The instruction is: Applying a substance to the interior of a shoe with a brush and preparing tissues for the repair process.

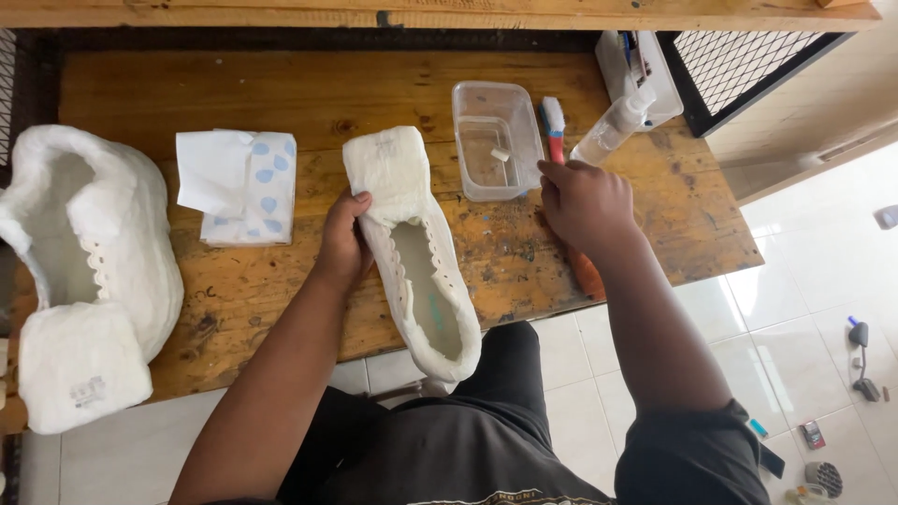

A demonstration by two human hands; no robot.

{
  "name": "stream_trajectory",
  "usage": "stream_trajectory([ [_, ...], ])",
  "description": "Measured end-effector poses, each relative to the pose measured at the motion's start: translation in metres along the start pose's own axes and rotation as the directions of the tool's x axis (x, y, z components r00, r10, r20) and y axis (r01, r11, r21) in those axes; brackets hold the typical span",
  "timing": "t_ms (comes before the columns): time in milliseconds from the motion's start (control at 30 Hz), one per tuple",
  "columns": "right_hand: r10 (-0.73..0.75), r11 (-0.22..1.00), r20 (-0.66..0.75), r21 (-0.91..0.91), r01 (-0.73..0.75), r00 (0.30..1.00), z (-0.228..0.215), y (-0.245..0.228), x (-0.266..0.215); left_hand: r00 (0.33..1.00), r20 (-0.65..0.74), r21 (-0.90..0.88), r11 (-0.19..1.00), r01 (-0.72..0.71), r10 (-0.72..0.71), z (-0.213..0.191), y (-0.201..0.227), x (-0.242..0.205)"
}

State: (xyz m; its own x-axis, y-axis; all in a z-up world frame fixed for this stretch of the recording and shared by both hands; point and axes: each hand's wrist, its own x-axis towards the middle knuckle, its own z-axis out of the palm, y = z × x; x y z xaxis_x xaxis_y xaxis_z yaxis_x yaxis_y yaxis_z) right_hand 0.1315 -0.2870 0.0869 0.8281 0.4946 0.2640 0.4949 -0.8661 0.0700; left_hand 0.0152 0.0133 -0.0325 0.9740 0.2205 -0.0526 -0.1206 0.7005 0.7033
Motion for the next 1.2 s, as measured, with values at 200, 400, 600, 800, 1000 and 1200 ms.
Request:
stream_trajectory([
  [200, -0.022, 0.990, 0.129, -0.137, 0.039, 0.991, 0.018, 0.007, 0.024, 1.000, 0.011, -0.009, 1.000, -0.007, 0.007, 0.001, 0.003, 0.001],
  [400, 0.115, 0.991, 0.190, 0.050, -0.127, 0.975, 0.002, 0.001, 0.022, 0.999, 0.020, -0.042, 0.999, -0.028, 0.029, 0.015, 0.011, -0.008],
  [600, 0.274, 0.861, 0.085, 0.423, -0.284, 0.958, -0.013, -0.006, -0.050, 1.000, 0.001, -0.072, 0.997, -0.029, 0.029, 0.002, -0.002, -0.002],
  [800, 0.146, 0.545, -0.184, 0.835, 0.076, 0.972, -0.030, -0.059, -0.148, 0.999, -0.029, -0.062, 0.998, -0.027, 0.026, 0.018, 0.008, -0.009],
  [1000, 0.077, 0.428, -0.341, 0.860, 0.278, 0.937, 0.016, -0.081, -0.190, 0.999, -0.050, -0.078, 0.997, -0.001, -0.003, 0.000, -0.002, -0.001],
  [1200, 0.082, 0.426, -0.443, 0.825, 0.370, 0.893, 0.027, -0.083, -0.194, 1.000, -0.030, -0.029, 1.000, -0.004, 0.003, 0.012, 0.008, -0.007],
])
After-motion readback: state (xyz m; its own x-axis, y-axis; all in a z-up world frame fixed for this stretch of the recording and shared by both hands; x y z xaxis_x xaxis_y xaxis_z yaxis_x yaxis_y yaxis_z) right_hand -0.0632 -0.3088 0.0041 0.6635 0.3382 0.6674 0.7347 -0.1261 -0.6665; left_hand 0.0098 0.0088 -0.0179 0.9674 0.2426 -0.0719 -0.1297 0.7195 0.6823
